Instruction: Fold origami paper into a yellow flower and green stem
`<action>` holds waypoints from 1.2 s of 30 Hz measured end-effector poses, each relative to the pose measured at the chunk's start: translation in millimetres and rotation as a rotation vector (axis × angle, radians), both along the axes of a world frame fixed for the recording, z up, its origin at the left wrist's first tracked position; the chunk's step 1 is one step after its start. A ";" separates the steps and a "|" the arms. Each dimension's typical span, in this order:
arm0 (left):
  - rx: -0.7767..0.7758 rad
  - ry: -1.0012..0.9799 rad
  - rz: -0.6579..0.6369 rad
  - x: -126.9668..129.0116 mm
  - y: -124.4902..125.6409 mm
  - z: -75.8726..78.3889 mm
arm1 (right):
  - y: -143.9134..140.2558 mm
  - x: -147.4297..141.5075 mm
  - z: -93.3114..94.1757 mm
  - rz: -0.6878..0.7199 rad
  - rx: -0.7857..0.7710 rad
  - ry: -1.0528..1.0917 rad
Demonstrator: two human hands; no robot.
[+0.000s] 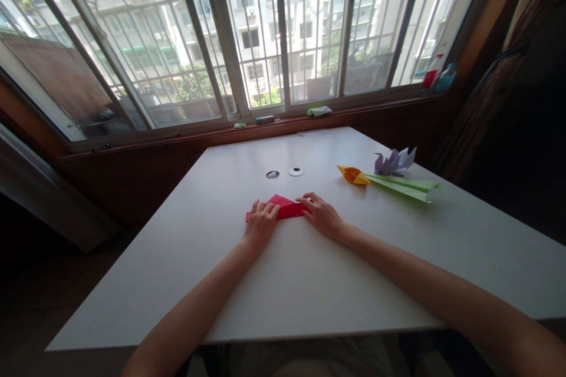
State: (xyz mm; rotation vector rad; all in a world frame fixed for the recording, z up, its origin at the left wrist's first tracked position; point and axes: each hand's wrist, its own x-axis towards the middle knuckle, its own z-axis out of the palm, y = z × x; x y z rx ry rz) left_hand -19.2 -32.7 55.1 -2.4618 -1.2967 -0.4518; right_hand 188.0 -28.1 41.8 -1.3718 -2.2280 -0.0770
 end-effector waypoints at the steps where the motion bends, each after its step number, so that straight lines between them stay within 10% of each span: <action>1: 0.026 -0.011 -0.005 0.1 0.0 -0.3 | 0.8 0.1 -0.4 0.012 0.017 0.004; 16: -0.236 -0.111 -0.295 -2.5 -2.4 1.0 | -6.9 -2.6 7.1 0.451 -0.068 0.045; 36: -0.317 -0.039 0.098 -2.2 2.9 -16.2 | -5.2 -5.0 6.1 0.421 -0.129 -0.002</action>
